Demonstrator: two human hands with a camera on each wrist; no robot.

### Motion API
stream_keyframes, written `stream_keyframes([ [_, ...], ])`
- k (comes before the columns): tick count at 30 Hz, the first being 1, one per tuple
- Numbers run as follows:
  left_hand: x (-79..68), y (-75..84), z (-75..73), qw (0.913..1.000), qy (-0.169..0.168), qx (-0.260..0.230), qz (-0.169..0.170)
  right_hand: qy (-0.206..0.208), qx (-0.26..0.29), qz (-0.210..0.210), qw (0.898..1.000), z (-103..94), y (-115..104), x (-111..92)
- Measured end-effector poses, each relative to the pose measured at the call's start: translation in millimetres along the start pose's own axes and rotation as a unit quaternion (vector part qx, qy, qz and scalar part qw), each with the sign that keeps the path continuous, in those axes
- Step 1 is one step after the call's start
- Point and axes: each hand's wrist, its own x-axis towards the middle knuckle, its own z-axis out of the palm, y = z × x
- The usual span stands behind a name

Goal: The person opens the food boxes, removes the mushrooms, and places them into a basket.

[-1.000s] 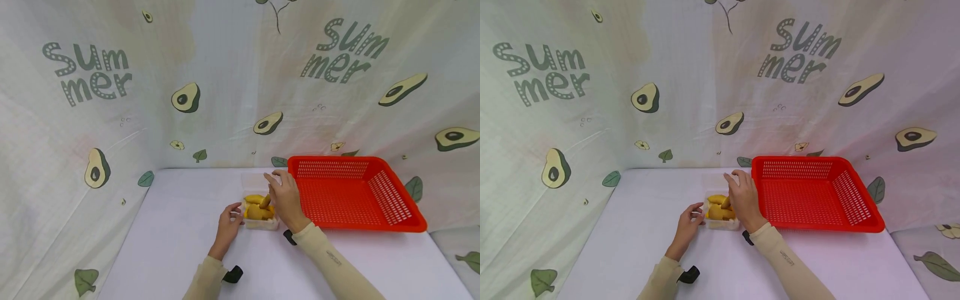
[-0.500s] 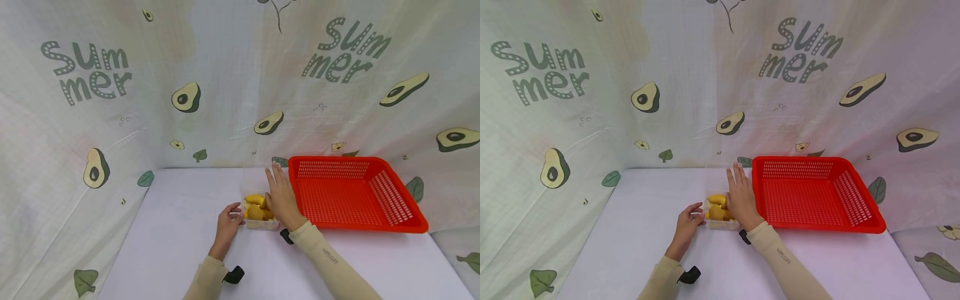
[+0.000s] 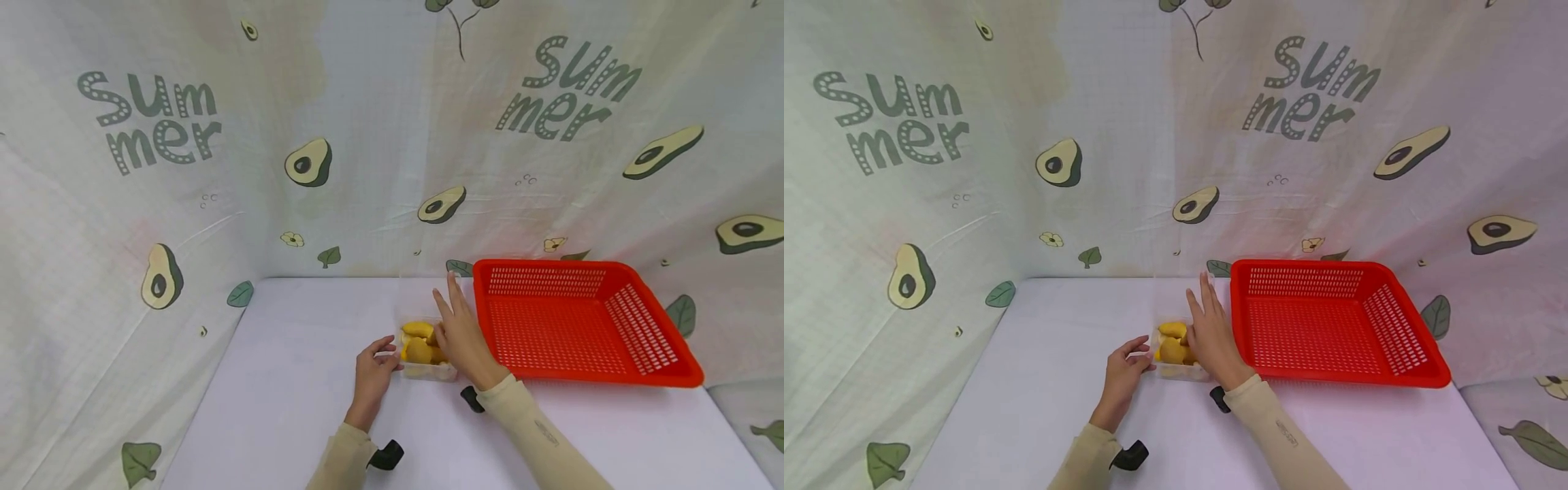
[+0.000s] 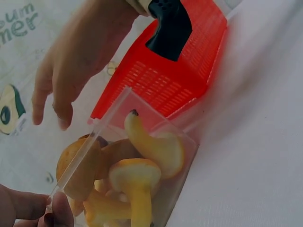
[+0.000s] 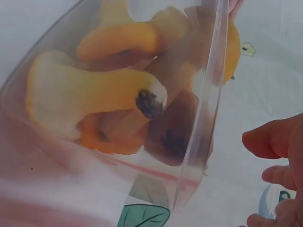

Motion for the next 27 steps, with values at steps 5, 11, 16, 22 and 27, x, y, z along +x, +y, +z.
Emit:
stream_keyframes([
  [5,-0.7,-0.1,-0.2,1.0000,0.001,-0.002,-0.001,-0.002,0.015,-0.057,0.998,-4.4,-2.7,-13.0],
  [11,1.5,-1.9,-0.8,1.0000,-0.006,-0.003,0.001,-0.056,0.048,-0.112,0.991,-7.1,-3.4,-23.3],
  [16,3.1,-3.4,0.1,0.9998,-0.009,-0.015,0.001,-0.091,0.058,-0.125,0.986,-7.6,-1.0,-25.5],
  [22,3.8,-6.0,-0.1,0.9999,-0.006,-0.009,-0.006,-0.125,0.050,-0.147,0.980,-6.7,1.1,-18.4],
  [27,3.4,-6.2,-0.3,0.9999,-0.008,-0.009,-0.007,-0.140,0.035,-0.180,0.973,-4.5,2.5,-10.6],
])
